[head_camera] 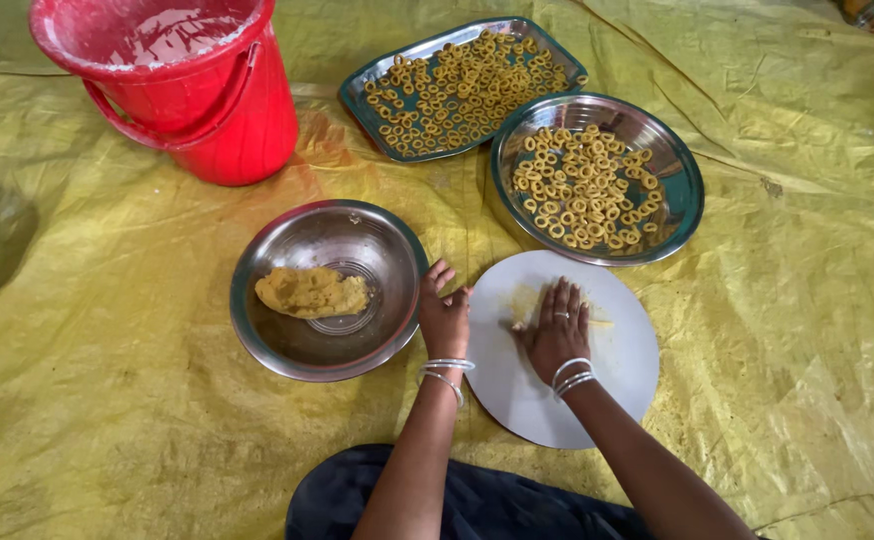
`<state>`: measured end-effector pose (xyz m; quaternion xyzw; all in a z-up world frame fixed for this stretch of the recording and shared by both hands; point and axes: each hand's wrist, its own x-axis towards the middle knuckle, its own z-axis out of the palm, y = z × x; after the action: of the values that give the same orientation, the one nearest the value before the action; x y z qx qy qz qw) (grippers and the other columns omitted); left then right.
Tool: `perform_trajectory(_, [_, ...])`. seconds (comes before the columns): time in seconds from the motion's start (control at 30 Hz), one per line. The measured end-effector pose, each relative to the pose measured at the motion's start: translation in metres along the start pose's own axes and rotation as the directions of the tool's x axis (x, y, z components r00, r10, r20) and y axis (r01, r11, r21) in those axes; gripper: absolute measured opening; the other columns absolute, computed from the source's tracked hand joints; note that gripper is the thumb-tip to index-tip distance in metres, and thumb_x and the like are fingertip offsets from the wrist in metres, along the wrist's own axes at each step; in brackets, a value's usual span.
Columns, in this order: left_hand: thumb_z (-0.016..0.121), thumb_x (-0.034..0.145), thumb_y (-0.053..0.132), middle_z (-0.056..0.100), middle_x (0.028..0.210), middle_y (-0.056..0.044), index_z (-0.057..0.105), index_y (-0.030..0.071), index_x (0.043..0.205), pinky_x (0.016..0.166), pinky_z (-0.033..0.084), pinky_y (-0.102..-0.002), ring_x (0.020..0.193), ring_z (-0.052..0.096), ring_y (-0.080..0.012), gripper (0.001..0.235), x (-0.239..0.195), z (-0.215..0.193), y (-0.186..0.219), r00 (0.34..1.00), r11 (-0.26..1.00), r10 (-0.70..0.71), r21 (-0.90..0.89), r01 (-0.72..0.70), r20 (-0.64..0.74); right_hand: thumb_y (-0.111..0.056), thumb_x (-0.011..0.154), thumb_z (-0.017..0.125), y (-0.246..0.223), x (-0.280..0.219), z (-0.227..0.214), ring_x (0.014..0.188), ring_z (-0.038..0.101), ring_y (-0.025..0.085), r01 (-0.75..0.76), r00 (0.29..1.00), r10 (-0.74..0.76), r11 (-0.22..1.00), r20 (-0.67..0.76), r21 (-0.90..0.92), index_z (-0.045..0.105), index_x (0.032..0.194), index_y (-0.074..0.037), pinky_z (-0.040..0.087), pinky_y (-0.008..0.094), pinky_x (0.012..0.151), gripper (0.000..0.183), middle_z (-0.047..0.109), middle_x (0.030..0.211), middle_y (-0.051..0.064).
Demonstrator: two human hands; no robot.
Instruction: The person rolls small pieces of dough into thin ropes on a white plate, then joins the ends to form rings. The finished rings are placed into a metal bowl. The process is repeated continuously with additional dough pieces.
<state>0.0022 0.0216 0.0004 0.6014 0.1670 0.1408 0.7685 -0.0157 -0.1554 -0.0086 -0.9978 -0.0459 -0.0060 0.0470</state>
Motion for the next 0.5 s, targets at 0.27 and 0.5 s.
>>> perform_trajectory(0.27, [0.058,0.092,-0.001,0.061,0.137,-0.014,0.048,0.005,0.144,0.064,0.056,-0.025,0.09,0.074,-0.0187,0.053,-0.001,-0.001,0.005,1.0,1.0,-0.023,0.019,0.023,-0.004,-0.065,0.092,0.046,-0.011,-0.075,-0.008,0.155,0.0,0.038,0.112,0.964,-0.068,0.981,0.259,-0.16,0.004,0.16,0.0,0.004,0.055,0.123,0.103,0.0,0.168,0.025])
perform_trajectory(0.5, [0.058,0.091,-0.002,0.062,0.134,-0.013,0.048,0.005,0.142,0.064,0.055,-0.025,0.089,0.073,-0.0193,0.053,0.01,0.001,-0.019,1.0,0.999,-0.011,0.034,0.011,0.001,-0.062,0.093,0.048,0.046,0.044,0.004,0.154,-0.003,0.047,0.151,0.988,-0.153,0.975,0.003,-0.161,0.007,0.16,0.001,0.007,0.059,0.123,0.101,-0.001,0.167,0.028])
